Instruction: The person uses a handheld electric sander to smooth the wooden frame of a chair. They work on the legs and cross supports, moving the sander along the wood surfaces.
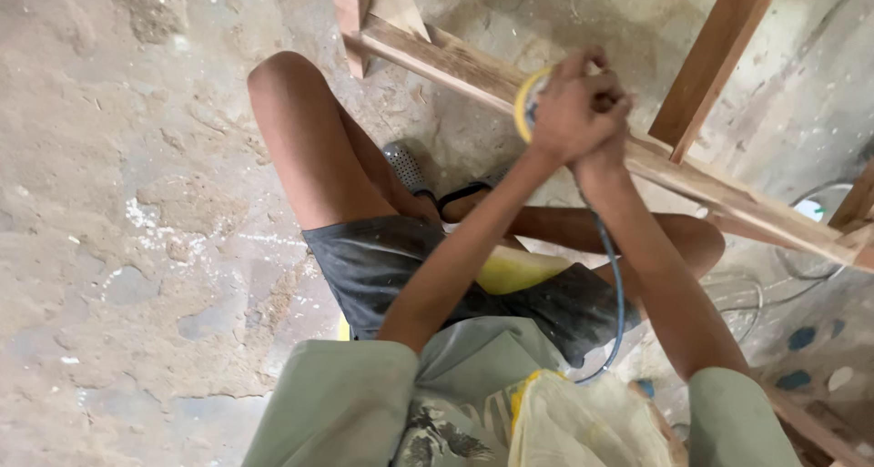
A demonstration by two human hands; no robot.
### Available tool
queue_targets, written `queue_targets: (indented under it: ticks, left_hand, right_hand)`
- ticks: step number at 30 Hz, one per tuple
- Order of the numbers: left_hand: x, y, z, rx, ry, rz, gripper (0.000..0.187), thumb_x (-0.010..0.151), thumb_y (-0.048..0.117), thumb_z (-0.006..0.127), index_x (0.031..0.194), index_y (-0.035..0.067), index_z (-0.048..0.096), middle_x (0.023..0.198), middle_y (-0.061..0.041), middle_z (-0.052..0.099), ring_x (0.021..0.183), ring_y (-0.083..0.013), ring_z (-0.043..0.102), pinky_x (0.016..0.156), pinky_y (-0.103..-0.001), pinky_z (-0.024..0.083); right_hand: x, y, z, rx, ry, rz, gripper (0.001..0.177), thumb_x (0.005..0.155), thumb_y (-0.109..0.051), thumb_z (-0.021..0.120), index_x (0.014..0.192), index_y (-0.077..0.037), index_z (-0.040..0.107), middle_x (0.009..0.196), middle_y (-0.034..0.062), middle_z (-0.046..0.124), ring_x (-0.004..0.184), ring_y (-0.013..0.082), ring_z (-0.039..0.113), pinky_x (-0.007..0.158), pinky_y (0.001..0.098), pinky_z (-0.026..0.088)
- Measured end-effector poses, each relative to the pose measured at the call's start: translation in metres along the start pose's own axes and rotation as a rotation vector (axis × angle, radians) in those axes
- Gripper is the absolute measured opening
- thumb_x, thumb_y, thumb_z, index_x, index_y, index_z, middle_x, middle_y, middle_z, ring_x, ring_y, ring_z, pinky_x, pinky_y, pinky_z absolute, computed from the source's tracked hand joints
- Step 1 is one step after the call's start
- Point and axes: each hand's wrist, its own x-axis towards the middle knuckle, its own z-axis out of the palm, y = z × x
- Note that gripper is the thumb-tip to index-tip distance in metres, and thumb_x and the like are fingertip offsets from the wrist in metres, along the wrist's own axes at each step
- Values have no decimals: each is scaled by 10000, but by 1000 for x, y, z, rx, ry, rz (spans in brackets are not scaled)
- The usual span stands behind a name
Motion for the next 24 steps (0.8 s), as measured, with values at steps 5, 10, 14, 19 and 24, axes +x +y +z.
queue_targets:
  ticks: [5,10,14,19,24]
  left_hand:
    - [14,-20,-80,27,218,54,175,745,301,776,737,126,778,1278,-88,607,1062,-317,676,864,-444,584]
    - [36,-57,-149,110,274,49,183,781,323,773,737,145,775,1259,-54,614,1001,-258,724,787,-366,623]
    - [38,-64,-180,82,287,12,277,824,389,786,791,114,773,1269,-61,623,901,-226,743,786,-386,602]
    - [28,-48,-135,67,196,48,251,798,416,789,765,167,791,1224,-60,630,903,-225,743,771,-390,592]
    - [7,-22,-49,-6,132,116,266,809,405,800,795,139,782,1187,-59,635,904,-262,721,788,-412,570]
  right_hand:
    - [57,-112,7,611,-41,40,340,1083,-260,447,1320,-19,483,1288,146,557,1154,218,589,977,347,534]
    - [88,-181,41,1415,-155,324,317,1051,-250,444,1211,10,529,1191,143,607,1017,196,670,848,319,644]
    - [109,-194,51,1575,-102,347,335,1050,-250,464,1184,42,560,1154,163,624,951,217,682,787,339,632]
    - [79,-151,33,540,-42,8,318,1058,-267,537,1260,-22,550,1231,128,628,1078,234,658,887,373,574]
    - [30,-70,-2,-131,100,-198,443,1031,-270,602,1415,-70,507,1382,129,575,1257,267,573,1017,387,487]
